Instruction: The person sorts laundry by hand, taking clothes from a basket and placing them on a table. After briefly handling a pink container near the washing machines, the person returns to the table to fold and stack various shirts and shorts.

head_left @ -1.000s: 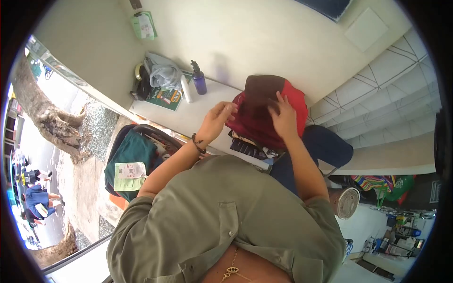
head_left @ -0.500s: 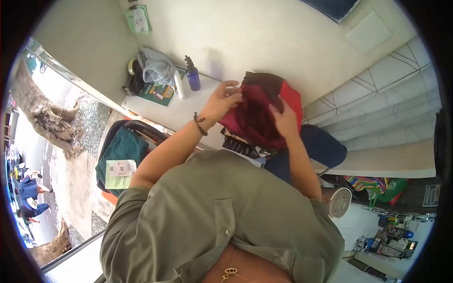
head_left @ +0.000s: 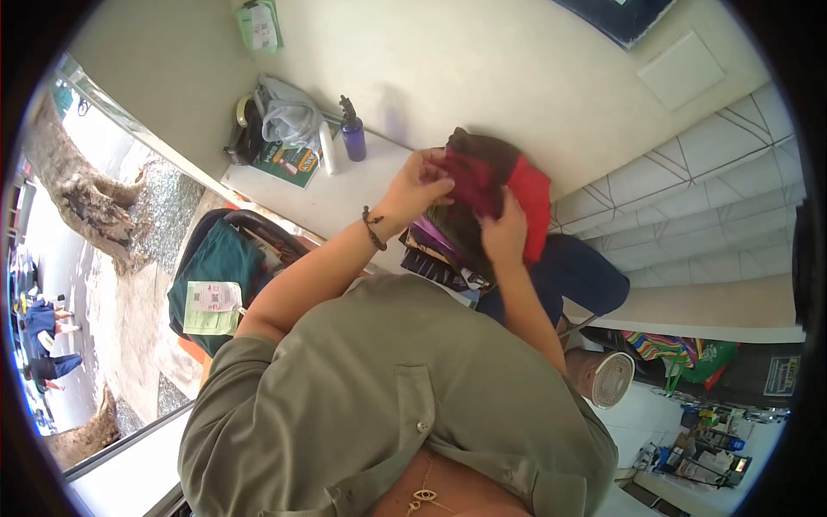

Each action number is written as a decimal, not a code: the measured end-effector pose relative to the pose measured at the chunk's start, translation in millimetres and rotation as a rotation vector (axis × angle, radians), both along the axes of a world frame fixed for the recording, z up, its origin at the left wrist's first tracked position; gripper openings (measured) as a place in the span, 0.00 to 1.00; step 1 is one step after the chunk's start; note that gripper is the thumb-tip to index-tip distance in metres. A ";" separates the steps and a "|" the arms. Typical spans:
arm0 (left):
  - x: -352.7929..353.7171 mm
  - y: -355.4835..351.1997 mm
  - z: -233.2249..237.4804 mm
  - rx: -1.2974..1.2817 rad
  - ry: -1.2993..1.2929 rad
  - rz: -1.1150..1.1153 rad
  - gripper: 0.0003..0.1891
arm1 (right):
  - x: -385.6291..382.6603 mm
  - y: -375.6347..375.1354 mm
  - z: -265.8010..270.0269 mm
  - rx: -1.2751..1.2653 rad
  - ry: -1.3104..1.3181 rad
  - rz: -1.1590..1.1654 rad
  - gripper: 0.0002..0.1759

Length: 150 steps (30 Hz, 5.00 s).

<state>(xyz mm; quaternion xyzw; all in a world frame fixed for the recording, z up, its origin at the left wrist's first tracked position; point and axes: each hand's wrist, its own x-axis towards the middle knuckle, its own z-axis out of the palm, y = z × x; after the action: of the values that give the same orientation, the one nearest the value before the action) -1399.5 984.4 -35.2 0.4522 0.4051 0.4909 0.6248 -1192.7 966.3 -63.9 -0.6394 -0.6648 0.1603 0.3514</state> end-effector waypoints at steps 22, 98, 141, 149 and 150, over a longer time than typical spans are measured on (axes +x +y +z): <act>-148.5 -152.0 -39.7 -0.139 -1.005 0.489 0.20 | -148.0 -53.3 36.9 -0.257 0.844 0.450 0.41; -87.7 -138.3 -19.3 -0.256 0.118 -0.174 0.22 | -42.3 -46.2 -27.7 0.007 -0.641 0.148 0.50; -109.3 -155.1 -85.1 -0.401 0.092 -0.140 0.26 | -35.3 -3.7 -6.4 -0.116 -0.688 0.125 0.44; -106.9 -141.4 -63.6 -0.444 0.062 -0.196 0.29 | 10.5 30.9 27.9 -0.066 -0.264 0.045 0.28; -105.6 -136.2 -69.7 -0.438 0.030 -0.222 0.31 | 19.7 36.4 39.7 0.010 -0.181 0.085 0.26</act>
<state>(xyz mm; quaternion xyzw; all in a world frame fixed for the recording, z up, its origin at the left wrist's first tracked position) -1505.1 848.2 -104.9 0.3549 0.4588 0.3128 0.7521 -1173.0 1002.8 -24.2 -0.6209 -0.7211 0.1130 0.2860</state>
